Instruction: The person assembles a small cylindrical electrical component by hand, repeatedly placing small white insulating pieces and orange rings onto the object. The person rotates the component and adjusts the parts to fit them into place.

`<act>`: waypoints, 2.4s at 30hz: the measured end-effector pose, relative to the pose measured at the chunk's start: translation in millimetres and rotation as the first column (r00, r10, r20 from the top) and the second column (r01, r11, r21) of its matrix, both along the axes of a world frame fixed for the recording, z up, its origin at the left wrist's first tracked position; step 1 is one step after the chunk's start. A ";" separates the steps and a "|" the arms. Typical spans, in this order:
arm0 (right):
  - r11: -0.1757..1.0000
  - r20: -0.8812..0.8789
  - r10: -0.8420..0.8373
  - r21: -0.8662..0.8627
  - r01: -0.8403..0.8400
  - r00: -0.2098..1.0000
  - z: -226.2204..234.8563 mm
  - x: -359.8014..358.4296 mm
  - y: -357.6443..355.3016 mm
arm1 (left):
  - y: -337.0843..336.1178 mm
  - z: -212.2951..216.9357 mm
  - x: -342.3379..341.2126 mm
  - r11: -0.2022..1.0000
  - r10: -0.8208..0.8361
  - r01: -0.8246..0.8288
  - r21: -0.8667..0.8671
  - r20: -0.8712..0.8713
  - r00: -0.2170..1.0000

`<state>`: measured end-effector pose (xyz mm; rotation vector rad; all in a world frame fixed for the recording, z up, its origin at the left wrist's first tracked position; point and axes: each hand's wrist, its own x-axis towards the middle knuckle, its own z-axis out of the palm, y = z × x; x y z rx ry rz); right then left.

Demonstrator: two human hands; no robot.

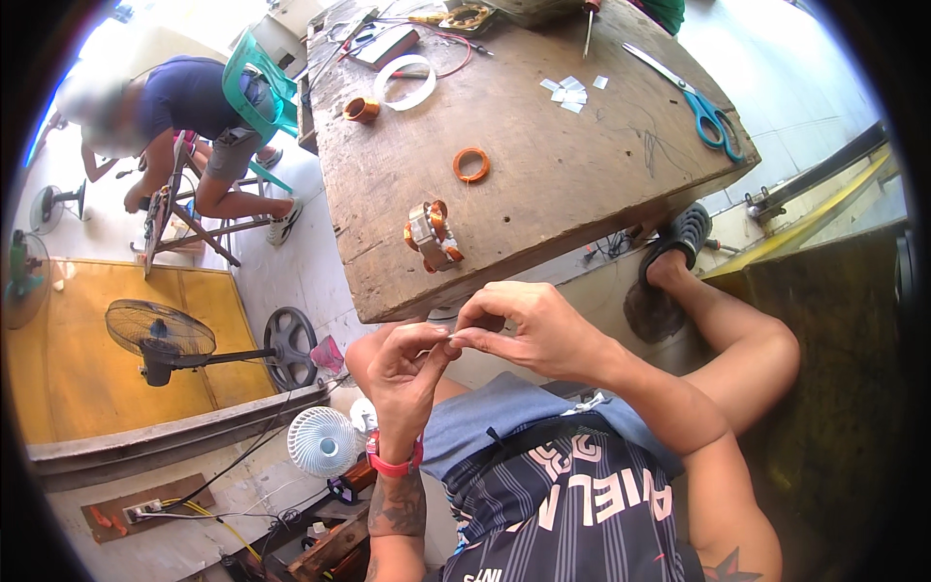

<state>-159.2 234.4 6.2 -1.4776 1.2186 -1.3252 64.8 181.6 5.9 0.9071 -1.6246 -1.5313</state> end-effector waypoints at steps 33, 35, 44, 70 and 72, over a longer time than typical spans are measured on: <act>0.858 -0.614 -0.502 -0.445 0.258 0.609 -36.9 -102.7 -106.8 | -101.2 -32.3 -40.2 0.669 0.358 0.036 -0.742 0.365 0.859; 0.856 -0.616 -0.506 -0.447 0.261 0.603 -37.6 -102.4 -107.3 | -99.2 -34.2 -38.2 0.721 0.371 0.012 -0.693 0.400 0.838; 0.936 -0.813 -0.172 -0.310 -0.164 0.556 -9.9 -106.2 -133.7 | -90.4 -29.5 -42.4 0.832 0.318 -0.188 -0.523 0.170 0.933; 0.980 0.200 -0.201 0.042 0.196 0.959 -1.2 -63.3 -51.1 | -108.0 74.5 -103.4 0.476 0.193 0.510 -0.717 0.650 0.735; 0.979 0.201 -0.203 0.013 0.205 0.958 -1.3 -58.8 -50.1 | -110.5 70.6 -102.1 0.453 0.165 0.473 -0.756 0.593 0.788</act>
